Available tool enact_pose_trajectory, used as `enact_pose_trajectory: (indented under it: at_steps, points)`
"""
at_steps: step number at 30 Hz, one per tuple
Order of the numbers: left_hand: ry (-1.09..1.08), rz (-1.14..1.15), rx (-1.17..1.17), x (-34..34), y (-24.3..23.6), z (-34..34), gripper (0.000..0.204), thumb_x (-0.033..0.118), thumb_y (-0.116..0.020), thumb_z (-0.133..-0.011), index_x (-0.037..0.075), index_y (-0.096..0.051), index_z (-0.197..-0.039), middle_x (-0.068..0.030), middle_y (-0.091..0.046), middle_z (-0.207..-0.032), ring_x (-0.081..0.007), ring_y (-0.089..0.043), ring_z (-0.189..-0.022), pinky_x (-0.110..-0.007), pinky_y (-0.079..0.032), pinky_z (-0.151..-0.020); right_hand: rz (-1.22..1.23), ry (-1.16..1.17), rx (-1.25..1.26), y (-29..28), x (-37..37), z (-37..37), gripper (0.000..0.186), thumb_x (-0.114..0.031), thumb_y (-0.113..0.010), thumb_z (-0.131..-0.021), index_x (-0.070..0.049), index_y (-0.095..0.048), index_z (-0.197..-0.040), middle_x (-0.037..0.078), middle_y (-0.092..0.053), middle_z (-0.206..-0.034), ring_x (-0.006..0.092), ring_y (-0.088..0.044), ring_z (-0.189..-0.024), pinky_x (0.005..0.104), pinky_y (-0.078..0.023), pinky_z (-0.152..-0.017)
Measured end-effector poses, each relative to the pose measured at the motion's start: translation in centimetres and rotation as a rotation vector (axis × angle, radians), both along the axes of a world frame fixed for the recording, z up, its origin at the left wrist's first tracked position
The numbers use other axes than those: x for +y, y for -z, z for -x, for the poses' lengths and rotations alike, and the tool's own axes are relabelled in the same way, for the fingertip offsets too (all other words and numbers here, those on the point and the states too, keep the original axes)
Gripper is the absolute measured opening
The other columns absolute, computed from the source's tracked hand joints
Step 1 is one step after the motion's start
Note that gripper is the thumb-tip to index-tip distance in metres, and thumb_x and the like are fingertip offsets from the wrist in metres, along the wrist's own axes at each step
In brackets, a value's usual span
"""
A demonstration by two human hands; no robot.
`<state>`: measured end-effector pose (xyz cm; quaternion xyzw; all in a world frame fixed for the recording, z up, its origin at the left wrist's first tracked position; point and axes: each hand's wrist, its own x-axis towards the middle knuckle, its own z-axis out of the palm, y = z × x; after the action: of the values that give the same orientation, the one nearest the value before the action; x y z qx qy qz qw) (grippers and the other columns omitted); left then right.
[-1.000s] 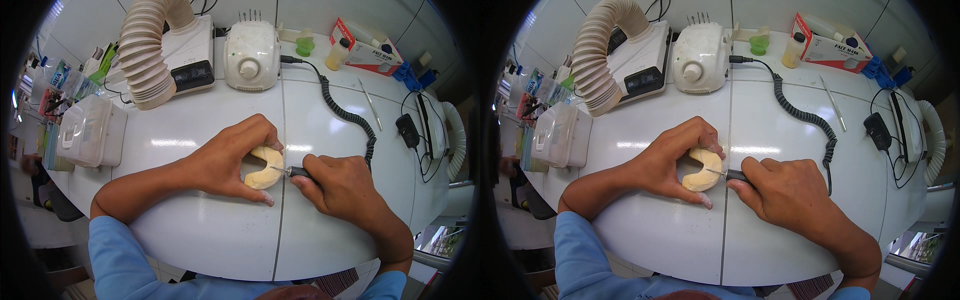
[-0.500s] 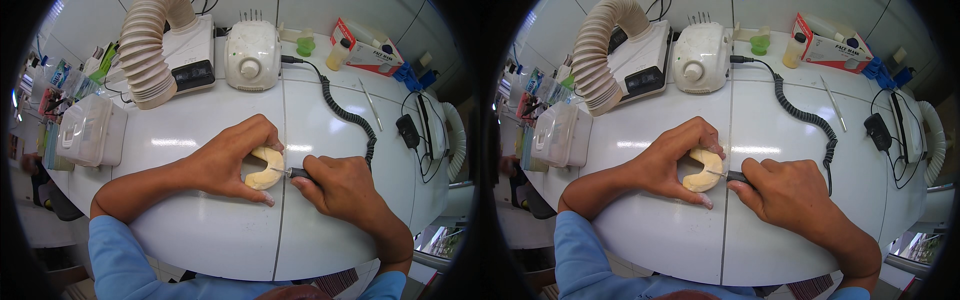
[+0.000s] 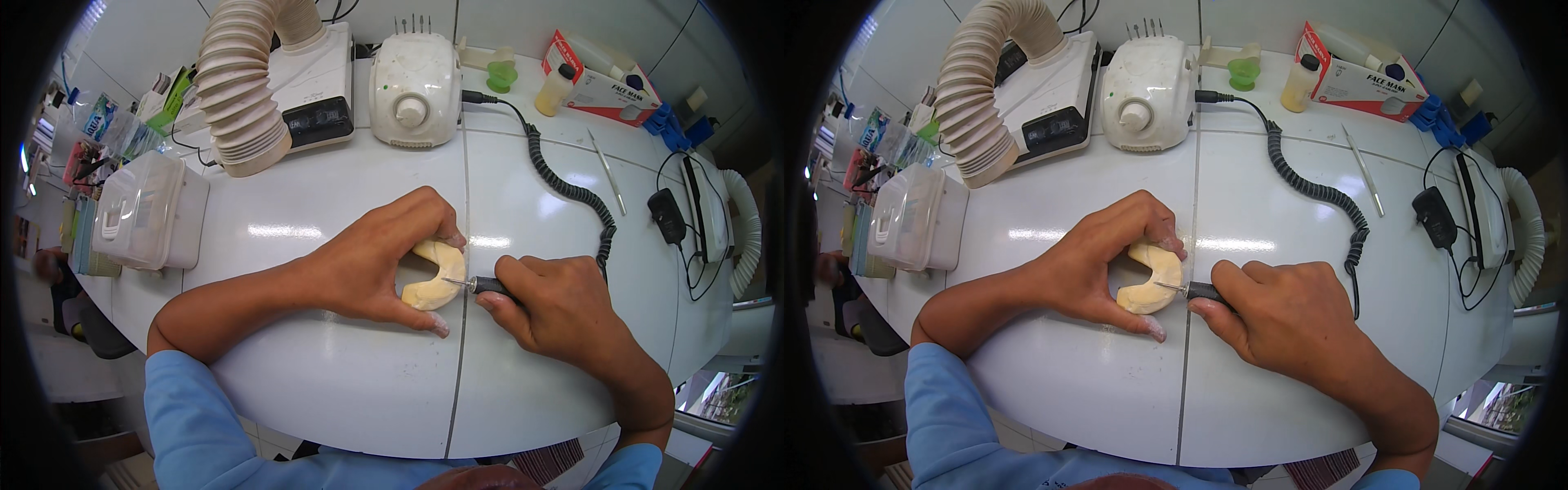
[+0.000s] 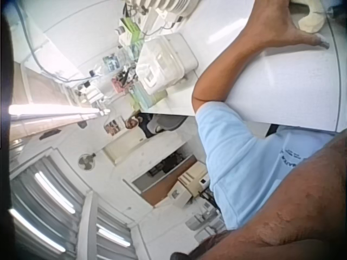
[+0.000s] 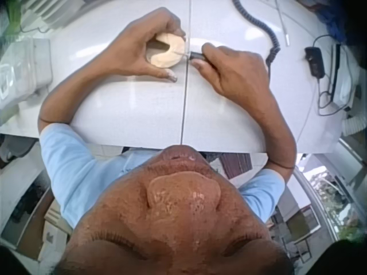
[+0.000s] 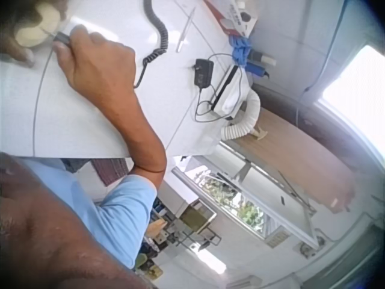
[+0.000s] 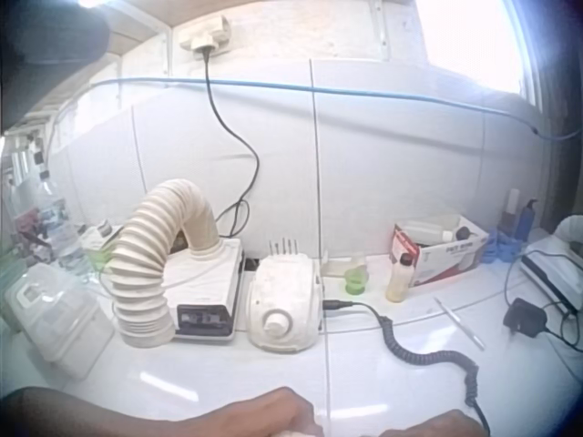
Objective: The person trims a dental mold using a rotary tool held in their right hand while securing the mold with their left hand.
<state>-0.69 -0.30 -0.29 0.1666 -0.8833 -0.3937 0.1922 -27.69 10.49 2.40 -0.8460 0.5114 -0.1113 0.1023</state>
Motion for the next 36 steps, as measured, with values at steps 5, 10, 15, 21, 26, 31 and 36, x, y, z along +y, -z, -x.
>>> enact_pose_trajectory:
  at_steps: [5,10,15,21,26,31,36]
  points:
    - [-0.001,0.002,0.008,-0.04,0.15,-0.05,0.081,0.04,-0.108,-0.07,0.008,-0.059,-0.126,-0.0123,-0.063,-0.127,-0.031,-0.068,-0.121,-0.042,-0.056,-0.102,0.01,0.027,-0.004,0.17,0.0,-0.07,0.038,-0.045,-0.074,-0.105,-0.011,-0.067,-0.09,0.005,-0.067,-0.066,0.0293,-0.066,-0.052,0.0428,-0.049,-0.049]
    - [-0.004,-0.006,-0.004,0.02,0.08,-0.01,0.081,0.04,-0.108,-0.07,0.008,-0.059,-0.126,-0.0122,-0.062,-0.128,-0.0311,-0.067,-0.122,-0.042,-0.056,-0.102,0.018,0.017,-0.008,0.23,-0.01,0.03,0.038,-0.045,-0.075,-0.105,-0.011,-0.067,-0.091,0.006,-0.067,-0.066,0.0297,-0.066,-0.053,0.0431,-0.049,-0.049]
    - [-0.002,-0.004,-0.007,-0.06,0.02,-0.07,0.081,0.041,-0.108,-0.07,0.009,-0.059,-0.126,-0.0123,-0.063,-0.128,-0.0314,-0.067,-0.122,-0.043,-0.056,-0.103,0.015,0.003,-0.01,0.13,-0.04,0.07,0.038,-0.045,-0.075,-0.105,-0.011,-0.067,-0.09,0.006,-0.067,-0.066,0.0298,-0.067,-0.053,0.0431,-0.049,-0.049]
    - [-0.004,0.005,-0.011,-0.06,0.03,-0.1,0.082,0.04,-0.109,-0.069,0.009,-0.059,-0.127,-0.0124,-0.064,-0.128,-0.0314,-0.067,-0.123,-0.043,-0.056,-0.104,0.013,0.007,-0.015,0.14,-0.1,0.11,0.038,-0.045,-0.075,-0.105,-0.011,-0.067,-0.09,0.006,-0.066,-0.066,0.0297,-0.066,-0.053,0.0432,-0.049,-0.049]
    - [-0.006,-0.015,-0.012,-0.1,0.17,-0.1,0.082,0.04,-0.109,-0.069,0.009,-0.059,-0.126,-0.0123,-0.064,-0.129,-0.0316,-0.067,-0.124,-0.043,-0.056,-0.105,0.022,0.03,-0.027,0.21,-0.07,0.07,0.038,-0.045,-0.074,-0.105,-0.011,-0.066,-0.09,0.006,-0.066,-0.066,0.0299,-0.066,-0.053,0.0436,-0.049,-0.049]
    - [-0.002,0.003,-0.01,-0.13,0.15,-0.11,0.081,0.04,-0.109,-0.07,0.009,-0.059,-0.126,-0.0122,-0.064,-0.129,-0.0314,-0.067,-0.125,-0.043,-0.056,-0.105,0.028,0.025,-0.033,0.33,-0.12,0.04,0.038,-0.045,-0.075,-0.105,-0.01,-0.067,-0.09,0.006,-0.067,-0.066,0.0304,-0.066,-0.053,0.0437,-0.049,-0.049]
    - [0.004,0.004,-0.018,-0.08,0.06,-0.13,0.082,0.04,-0.109,-0.07,0.009,-0.059,-0.127,-0.0122,-0.063,-0.129,-0.0312,-0.067,-0.125,-0.043,-0.056,-0.105,0.001,0.002,-0.021,0.17,-0.17,0.21,0.038,-0.045,-0.074,-0.105,-0.01,-0.068,-0.09,0.006,-0.067,-0.067,0.0304,-0.066,-0.053,0.0437,-0.049,-0.049]
